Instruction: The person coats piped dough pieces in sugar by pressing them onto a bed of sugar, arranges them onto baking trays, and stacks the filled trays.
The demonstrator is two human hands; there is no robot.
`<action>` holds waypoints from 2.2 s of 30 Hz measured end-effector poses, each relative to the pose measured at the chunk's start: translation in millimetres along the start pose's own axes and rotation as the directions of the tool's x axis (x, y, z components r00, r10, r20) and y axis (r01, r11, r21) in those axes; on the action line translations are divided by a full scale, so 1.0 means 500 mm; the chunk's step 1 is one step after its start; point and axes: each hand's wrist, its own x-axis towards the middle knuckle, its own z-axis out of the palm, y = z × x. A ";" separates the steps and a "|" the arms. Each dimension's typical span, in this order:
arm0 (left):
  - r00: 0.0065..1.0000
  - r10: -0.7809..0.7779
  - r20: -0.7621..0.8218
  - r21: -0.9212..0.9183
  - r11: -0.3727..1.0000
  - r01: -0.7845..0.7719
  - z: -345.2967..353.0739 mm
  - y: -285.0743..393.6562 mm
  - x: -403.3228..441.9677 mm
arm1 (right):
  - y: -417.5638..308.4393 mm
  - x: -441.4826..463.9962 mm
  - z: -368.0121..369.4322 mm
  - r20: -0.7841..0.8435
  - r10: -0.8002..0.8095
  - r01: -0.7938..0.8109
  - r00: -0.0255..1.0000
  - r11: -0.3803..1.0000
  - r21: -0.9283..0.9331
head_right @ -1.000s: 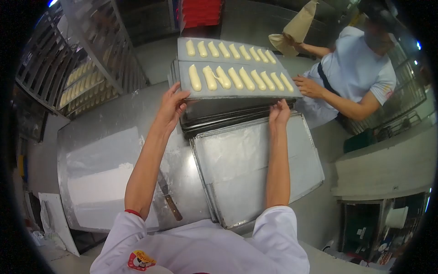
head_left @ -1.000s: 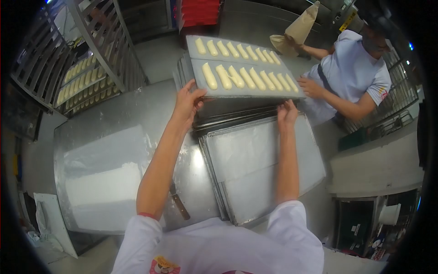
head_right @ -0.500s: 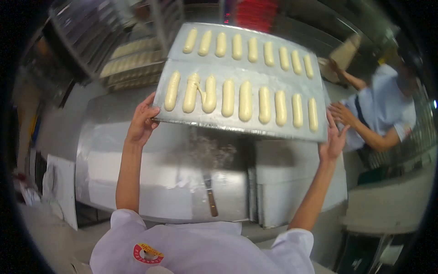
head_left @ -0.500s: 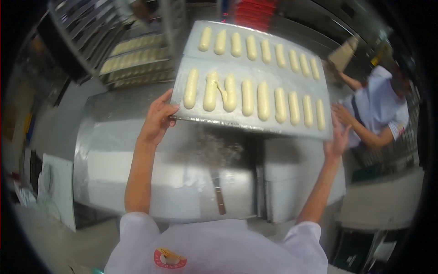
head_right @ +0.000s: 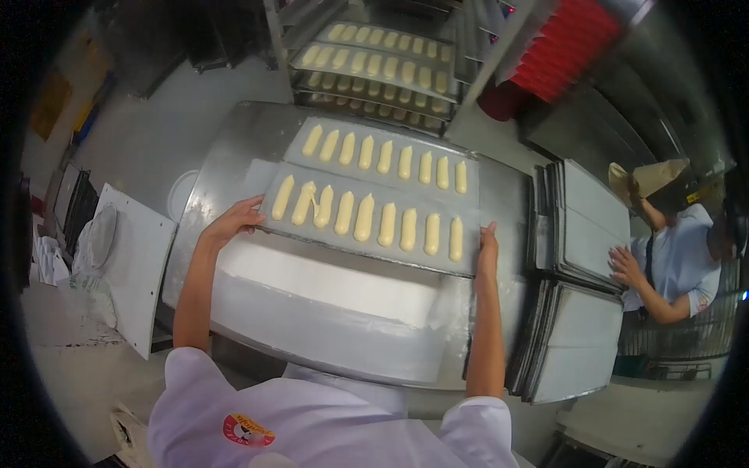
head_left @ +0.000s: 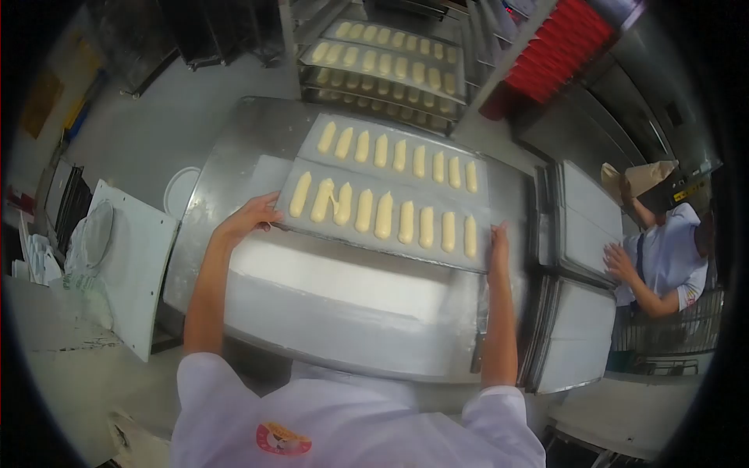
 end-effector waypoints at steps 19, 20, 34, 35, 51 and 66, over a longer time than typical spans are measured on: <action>0.960 0.124 -0.253 0.830 0.538 0.149 -0.113 -0.031 0.251 | 0.080 0.150 0.150 0.129 -0.228 0.225 0.965 0.468 -0.854; 0.964 0.113 -0.241 0.833 0.533 0.146 -0.113 -0.025 0.264 | 0.069 0.153 0.147 0.226 -0.300 0.321 0.927 0.322 -0.891; 0.689 0.482 -0.541 0.675 0.738 0.014 -0.187 0.027 0.688 | 0.055 0.474 0.235 0.230 -0.676 0.537 0.700 0.287 -0.793; 0.697 0.472 -0.540 0.675 0.738 0.023 -0.189 0.015 0.694 | 0.059 0.477 0.235 0.227 -0.651 0.526 0.724 0.308 -0.793; 0.628 0.714 -0.309 0.853 0.500 -0.149 -0.189 0.040 0.685 | 0.049 0.480 0.212 -0.010 -0.290 0.268 0.957 0.898 -0.348; 0.730 0.542 -0.416 0.445 0.822 -0.356 -0.224 0.025 0.694 | 0.036 0.443 0.192 -0.006 -0.155 0.154 0.988 0.985 -0.081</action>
